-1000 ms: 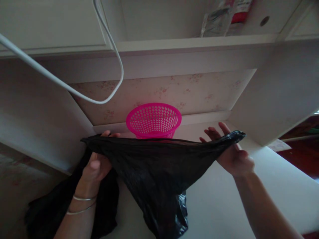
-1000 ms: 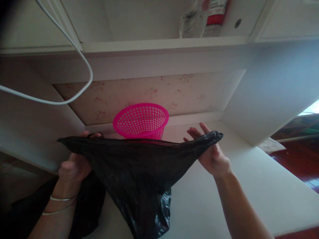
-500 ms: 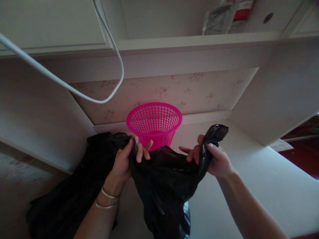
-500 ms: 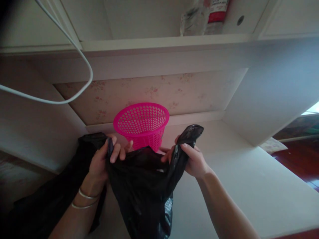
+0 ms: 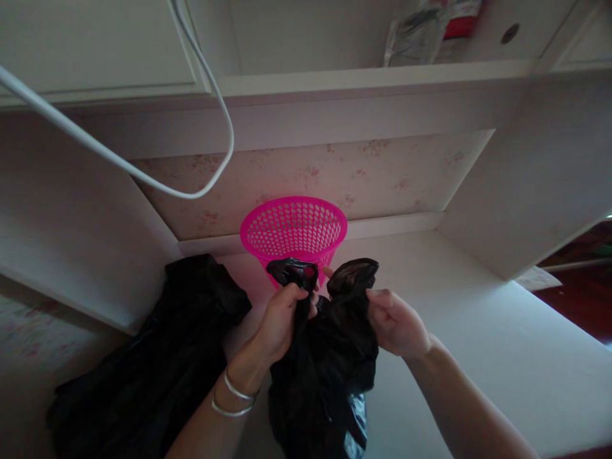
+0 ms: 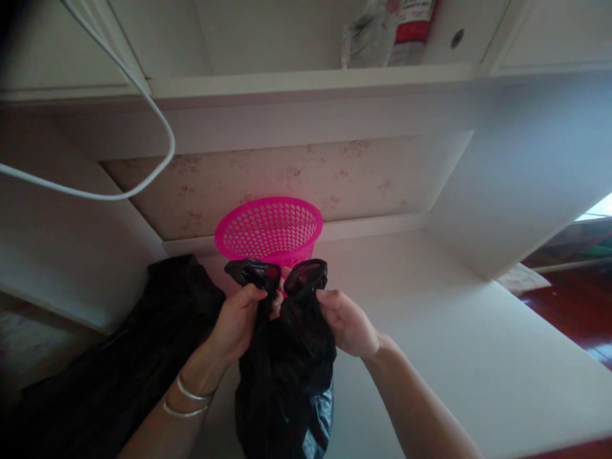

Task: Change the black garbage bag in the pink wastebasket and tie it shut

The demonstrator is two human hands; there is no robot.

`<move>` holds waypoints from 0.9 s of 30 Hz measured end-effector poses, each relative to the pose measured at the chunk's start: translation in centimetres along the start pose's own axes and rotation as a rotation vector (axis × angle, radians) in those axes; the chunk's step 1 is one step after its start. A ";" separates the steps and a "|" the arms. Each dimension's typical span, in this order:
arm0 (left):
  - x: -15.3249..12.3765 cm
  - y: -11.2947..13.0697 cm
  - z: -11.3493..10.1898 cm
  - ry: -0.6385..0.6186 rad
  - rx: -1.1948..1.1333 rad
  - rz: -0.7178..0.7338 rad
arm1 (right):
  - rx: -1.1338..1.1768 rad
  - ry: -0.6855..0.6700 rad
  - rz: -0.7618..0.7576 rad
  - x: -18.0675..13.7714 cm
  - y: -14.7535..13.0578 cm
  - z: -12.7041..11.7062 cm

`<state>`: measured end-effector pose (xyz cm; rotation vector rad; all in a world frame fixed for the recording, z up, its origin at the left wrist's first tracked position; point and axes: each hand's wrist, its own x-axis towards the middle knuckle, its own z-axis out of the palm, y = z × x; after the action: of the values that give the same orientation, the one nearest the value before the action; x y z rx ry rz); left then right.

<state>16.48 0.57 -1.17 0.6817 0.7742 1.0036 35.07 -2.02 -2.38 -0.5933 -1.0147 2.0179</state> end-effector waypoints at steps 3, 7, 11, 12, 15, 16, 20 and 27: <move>0.1 -0.1 -0.4 -0.060 0.015 0.072 | -0.075 0.116 -0.118 0.4 0.1 0.1; 0.7 -0.8 -1.5 -0.071 0.071 0.211 | -0.105 0.334 -0.379 0.7 0.6 0.2; 0.8 -1.2 -2.5 -0.042 0.129 0.175 | -0.177 0.349 -0.454 0.7 1.2 -0.2; 0.8 -1.2 -2.6 -0.037 0.128 0.162 | -0.213 0.345 -0.459 0.7 1.3 -0.3; 0.7 -1.2 -2.3 -0.030 0.123 0.201 | -0.304 0.316 -0.479 0.7 1.6 -0.5; 0.6 -1.2 -2.2 -0.012 0.128 0.209 | -0.327 0.305 -0.500 0.7 1.6 -0.6; 0.0 -1.2 -1.6 0.077 0.159 0.148 | -0.497 0.303 -0.615 0.5 1.9 -1.0; -0.4 -1.3 -1.2 0.014 0.257 0.191 | -0.908 0.302 -0.720 0.6 1.7 -0.2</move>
<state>15.99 -0.13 -2.78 0.9861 0.8712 1.0926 34.10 -2.04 -3.89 -0.8009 -1.6402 0.7566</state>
